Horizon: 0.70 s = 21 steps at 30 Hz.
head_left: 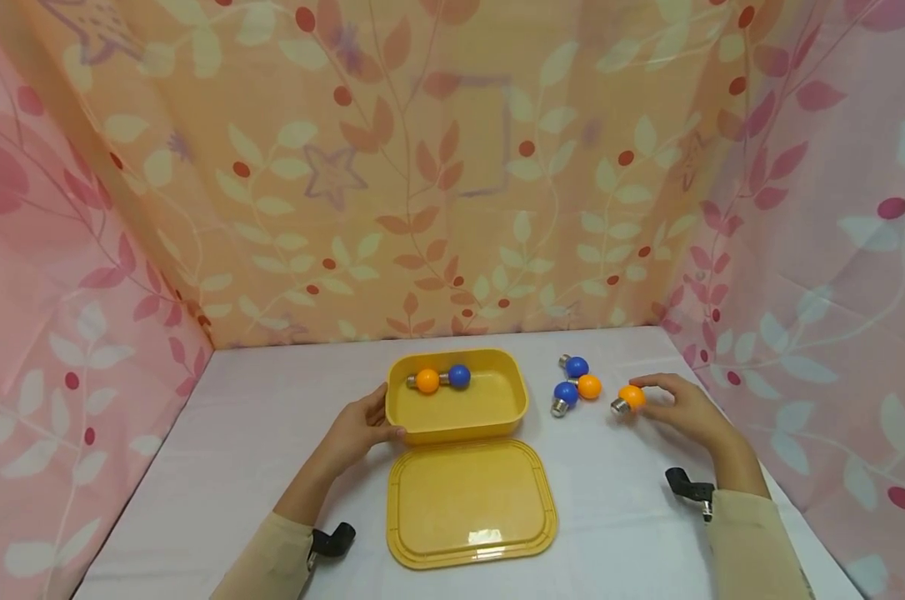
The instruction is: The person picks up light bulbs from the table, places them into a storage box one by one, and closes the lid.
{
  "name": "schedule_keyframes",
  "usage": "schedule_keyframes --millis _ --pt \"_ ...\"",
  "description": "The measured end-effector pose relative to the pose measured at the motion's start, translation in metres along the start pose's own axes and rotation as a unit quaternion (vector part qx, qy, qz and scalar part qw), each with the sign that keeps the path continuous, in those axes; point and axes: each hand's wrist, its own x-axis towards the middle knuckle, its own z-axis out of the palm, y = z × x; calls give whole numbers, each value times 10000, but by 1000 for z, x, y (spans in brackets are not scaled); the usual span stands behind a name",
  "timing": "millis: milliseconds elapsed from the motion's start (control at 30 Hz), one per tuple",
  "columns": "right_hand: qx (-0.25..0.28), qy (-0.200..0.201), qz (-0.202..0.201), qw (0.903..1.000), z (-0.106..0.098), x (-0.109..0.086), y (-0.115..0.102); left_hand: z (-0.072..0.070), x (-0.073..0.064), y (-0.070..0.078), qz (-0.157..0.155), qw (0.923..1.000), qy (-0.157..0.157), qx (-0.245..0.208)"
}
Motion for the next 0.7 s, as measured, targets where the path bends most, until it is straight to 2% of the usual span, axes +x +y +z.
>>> schedule_keyframes --millis 133,400,700 --pt "-140 187 -96 9997 1 3 -13 0 -1 1 47 10000 1 -23" --pt "-165 401 187 9989 9 12 -46 -1 -2 -1 55 10000 -24 -4" --pt "-196 463 -108 9987 17 28 -76 -1 0 -3 85 9999 -70 -55"
